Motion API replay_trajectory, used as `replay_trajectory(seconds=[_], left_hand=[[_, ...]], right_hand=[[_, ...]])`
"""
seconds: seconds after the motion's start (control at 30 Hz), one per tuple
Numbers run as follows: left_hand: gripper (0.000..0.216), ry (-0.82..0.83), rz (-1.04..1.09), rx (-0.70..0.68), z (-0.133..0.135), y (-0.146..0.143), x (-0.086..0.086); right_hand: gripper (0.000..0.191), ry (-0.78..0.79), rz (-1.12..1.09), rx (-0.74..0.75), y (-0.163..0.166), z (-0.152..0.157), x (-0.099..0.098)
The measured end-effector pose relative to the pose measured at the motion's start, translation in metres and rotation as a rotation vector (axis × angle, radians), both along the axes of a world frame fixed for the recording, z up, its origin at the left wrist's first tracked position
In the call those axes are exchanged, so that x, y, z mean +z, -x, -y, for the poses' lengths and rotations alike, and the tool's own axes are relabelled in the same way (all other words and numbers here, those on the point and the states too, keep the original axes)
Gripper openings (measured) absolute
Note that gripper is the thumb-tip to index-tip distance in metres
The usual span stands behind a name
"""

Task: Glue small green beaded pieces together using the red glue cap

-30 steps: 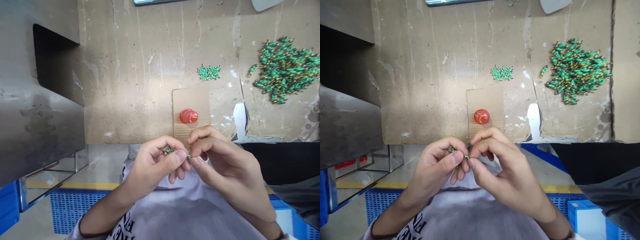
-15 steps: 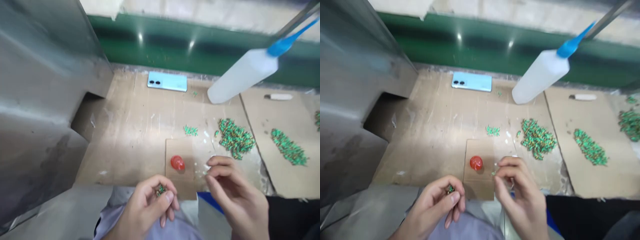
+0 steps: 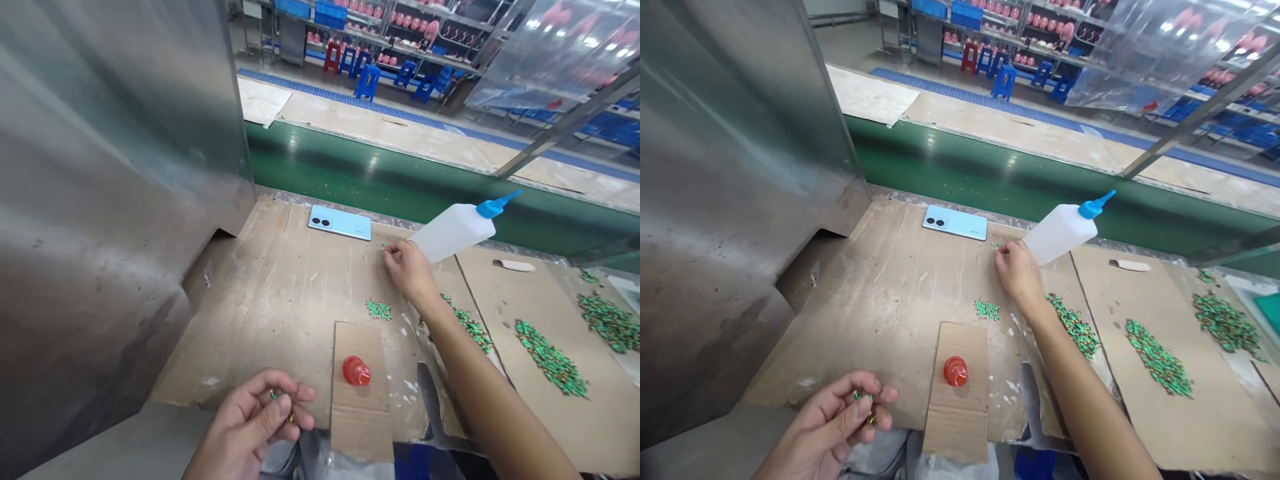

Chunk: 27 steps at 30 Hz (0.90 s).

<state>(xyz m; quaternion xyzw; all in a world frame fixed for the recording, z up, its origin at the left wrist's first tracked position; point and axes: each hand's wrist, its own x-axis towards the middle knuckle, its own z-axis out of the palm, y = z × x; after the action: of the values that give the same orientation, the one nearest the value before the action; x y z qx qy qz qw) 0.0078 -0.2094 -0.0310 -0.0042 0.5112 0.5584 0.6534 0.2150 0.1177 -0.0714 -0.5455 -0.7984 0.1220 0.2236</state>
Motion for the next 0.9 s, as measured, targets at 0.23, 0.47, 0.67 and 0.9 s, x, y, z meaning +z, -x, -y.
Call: replay_trajectory(seconds=[0.23,0.47,0.67,0.9], left_hand=[[0.039,0.004,0.041,0.034,0.001,-0.003,-0.001],[0.029,-0.036,0.119,-0.058,-0.006,-0.005,-0.009],[0.034,-0.071,0.164,-0.1,-0.011,-0.012,-0.016],[0.036,-0.08,0.161,-0.138,-0.012,-0.024,-0.018]], right_hand=[[0.022,0.054,0.066,-0.017,-0.017,0.013,0.017],[0.023,0.3,0.116,0.159,-0.048,0.089,0.039],[0.022,0.286,0.041,0.108,-0.053,0.117,0.012],[0.033,0.284,-0.11,0.078,-0.062,0.117,-0.003]])
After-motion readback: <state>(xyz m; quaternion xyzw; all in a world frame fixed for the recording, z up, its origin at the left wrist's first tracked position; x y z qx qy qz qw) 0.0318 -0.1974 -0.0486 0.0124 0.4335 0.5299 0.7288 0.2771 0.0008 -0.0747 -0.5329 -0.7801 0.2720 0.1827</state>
